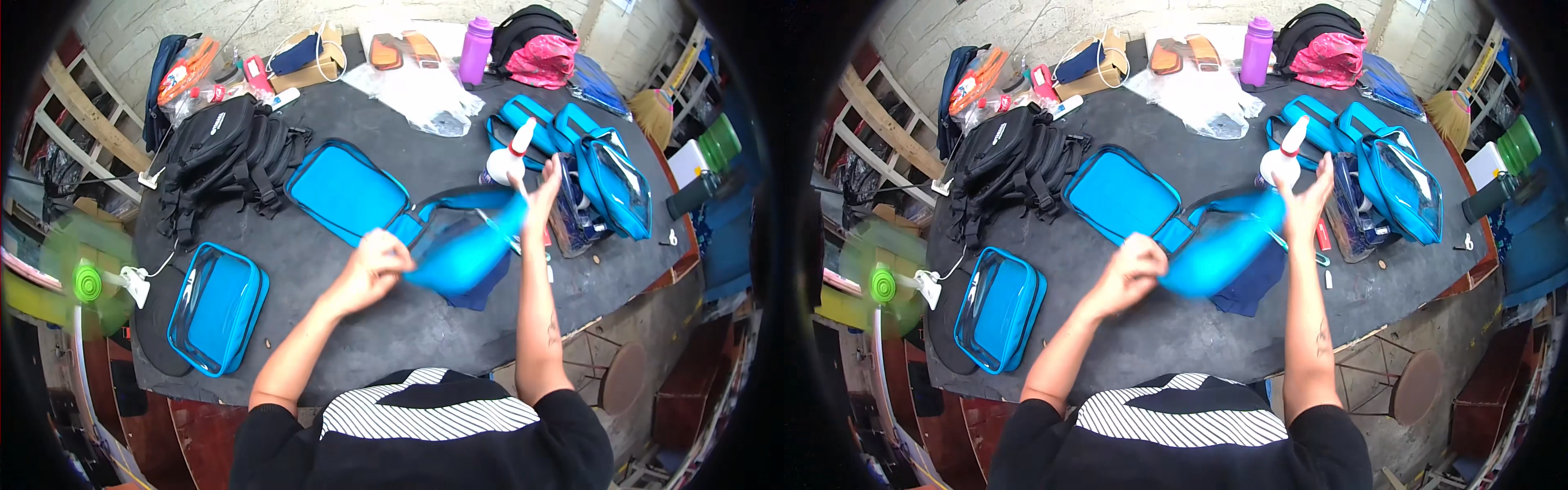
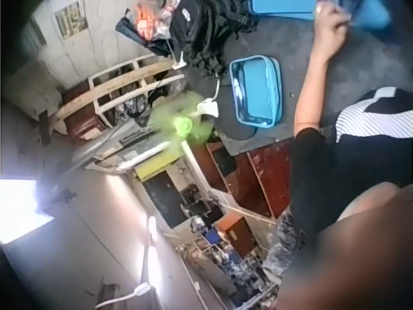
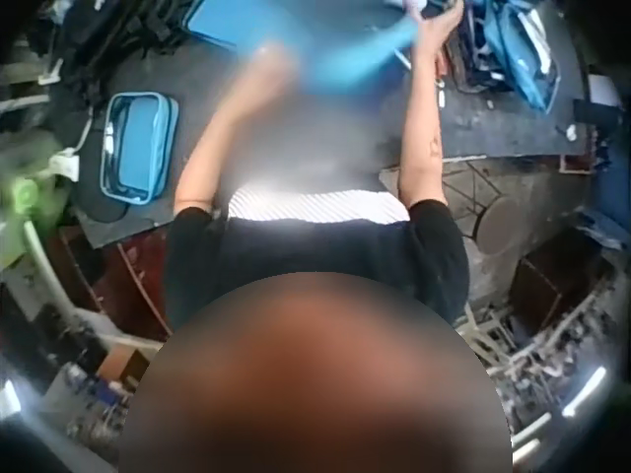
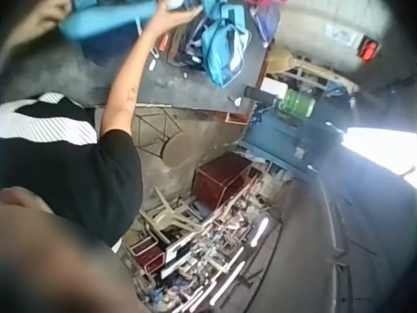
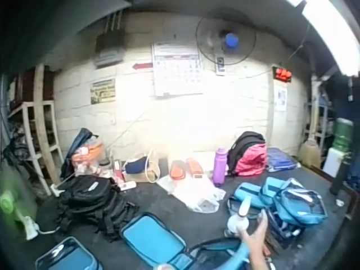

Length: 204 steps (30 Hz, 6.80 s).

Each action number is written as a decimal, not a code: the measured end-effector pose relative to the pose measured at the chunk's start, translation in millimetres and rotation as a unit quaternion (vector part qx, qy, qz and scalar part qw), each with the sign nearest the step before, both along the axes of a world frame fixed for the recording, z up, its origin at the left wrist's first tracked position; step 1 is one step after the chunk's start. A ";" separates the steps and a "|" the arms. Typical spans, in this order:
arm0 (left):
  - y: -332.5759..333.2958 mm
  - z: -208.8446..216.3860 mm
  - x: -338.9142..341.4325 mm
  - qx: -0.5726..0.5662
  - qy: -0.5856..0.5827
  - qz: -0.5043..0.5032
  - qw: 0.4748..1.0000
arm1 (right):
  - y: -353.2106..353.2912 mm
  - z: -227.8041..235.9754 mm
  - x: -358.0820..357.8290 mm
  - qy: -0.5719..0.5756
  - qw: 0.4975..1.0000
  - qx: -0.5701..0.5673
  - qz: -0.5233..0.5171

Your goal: Inspecting and cleaning blue textile pouches with a spray bottle, cloth, and toothbrush on a workbench.

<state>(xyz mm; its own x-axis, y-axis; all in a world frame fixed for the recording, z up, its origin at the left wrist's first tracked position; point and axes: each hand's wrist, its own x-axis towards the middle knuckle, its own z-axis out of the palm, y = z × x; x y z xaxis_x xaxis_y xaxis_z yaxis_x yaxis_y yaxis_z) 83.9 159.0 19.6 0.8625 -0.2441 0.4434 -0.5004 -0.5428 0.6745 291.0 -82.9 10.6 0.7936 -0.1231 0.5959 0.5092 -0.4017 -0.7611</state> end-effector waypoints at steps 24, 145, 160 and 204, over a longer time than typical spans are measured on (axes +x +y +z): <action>73.6 -95.4 100.7 -0.034 0.028 0.452 0.891 | -48.2 87.0 -113.6 0.279 0.857 -0.142 0.408; 11.4 -77.8 20.4 -0.418 0.194 0.429 0.777 | 112.7 46.1 -102.5 0.019 0.845 -0.440 0.304; 5.8 -102.2 24.2 -0.493 0.196 0.451 0.718 | 172.1 -68.2 -69.4 0.056 0.801 -0.492 0.336; 12.1 -148.9 21.7 -0.454 0.055 0.458 0.762 | 119.0 -21.2 -124.1 0.122 0.703 -0.443 0.543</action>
<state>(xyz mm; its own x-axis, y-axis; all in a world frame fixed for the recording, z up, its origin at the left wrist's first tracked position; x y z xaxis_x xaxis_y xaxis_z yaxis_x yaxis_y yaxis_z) 105.6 171.1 -129.3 0.5316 0.8469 -0.0166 -0.1055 0.0857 0.9907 167.0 36.1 -10.7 0.2255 0.9678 -0.1120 0.7796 -0.2482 -0.5751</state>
